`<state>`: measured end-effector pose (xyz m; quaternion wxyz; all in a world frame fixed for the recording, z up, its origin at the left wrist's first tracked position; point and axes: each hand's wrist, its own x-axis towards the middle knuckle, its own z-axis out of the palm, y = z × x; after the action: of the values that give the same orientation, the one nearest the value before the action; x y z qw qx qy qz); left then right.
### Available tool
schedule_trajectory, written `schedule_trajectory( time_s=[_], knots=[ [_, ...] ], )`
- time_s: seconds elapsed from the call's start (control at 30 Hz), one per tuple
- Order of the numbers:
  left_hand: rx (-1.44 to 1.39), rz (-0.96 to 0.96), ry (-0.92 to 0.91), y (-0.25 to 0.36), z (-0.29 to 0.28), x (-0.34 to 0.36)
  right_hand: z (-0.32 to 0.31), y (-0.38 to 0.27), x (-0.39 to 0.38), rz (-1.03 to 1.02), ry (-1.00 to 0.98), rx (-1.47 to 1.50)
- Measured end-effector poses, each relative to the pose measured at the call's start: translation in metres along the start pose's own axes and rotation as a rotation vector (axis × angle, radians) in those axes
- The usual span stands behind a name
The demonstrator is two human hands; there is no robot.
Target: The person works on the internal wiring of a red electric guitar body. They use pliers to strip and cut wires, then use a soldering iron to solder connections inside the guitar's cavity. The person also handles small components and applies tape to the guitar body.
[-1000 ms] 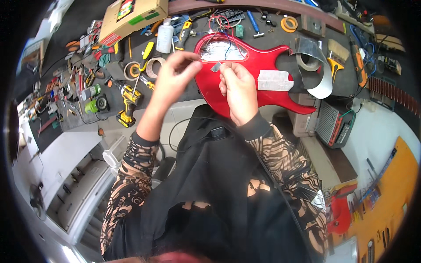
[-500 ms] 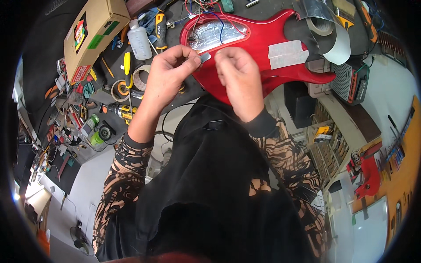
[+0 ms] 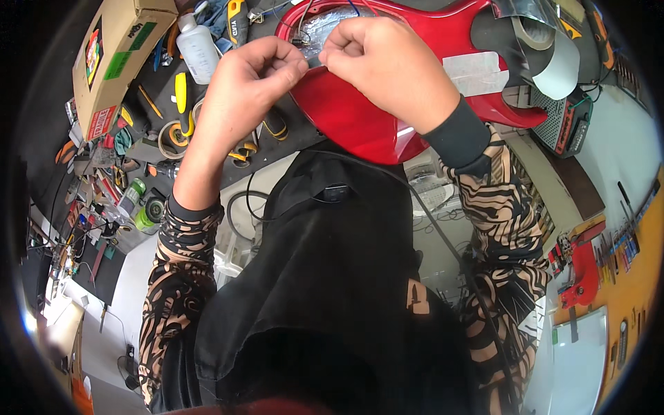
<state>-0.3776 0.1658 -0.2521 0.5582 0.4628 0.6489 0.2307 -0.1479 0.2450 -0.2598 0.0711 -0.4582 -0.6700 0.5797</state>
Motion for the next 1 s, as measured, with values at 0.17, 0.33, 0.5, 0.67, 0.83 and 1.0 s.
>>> schedule_trajectory(
  time_s=[0.17, 0.33, 0.5, 0.67, 0.83, 1.0],
  knots=[
    [0.006, -0.054, 0.196, -0.011, -0.006, -0.003, 0.009, 0.015, 0.014, -0.087, 0.045, -0.219],
    [-0.126, -0.028, 0.266, -0.042, 0.001, -0.008, 0.016, 0.022, 0.026, -0.044, 0.001, -0.431],
    [-0.142, -0.022, 0.311, -0.054, 0.015, -0.017, 0.018, 0.015, 0.040, 0.027, -0.082, -0.431],
    [-0.162, -0.002, 0.396, -0.060, 0.027, -0.023, 0.029, 0.006, 0.036, 0.058, -0.021, -0.529],
    [-0.229, -0.019, 0.396, -0.064, 0.035, -0.025, 0.038, 0.003, 0.034, 0.088, 0.007, -0.621],
    [-0.244, -0.015, 0.393, -0.070, 0.039, -0.022, 0.037, 0.001, 0.047, 0.137, -0.091, -0.700]
  ],
)
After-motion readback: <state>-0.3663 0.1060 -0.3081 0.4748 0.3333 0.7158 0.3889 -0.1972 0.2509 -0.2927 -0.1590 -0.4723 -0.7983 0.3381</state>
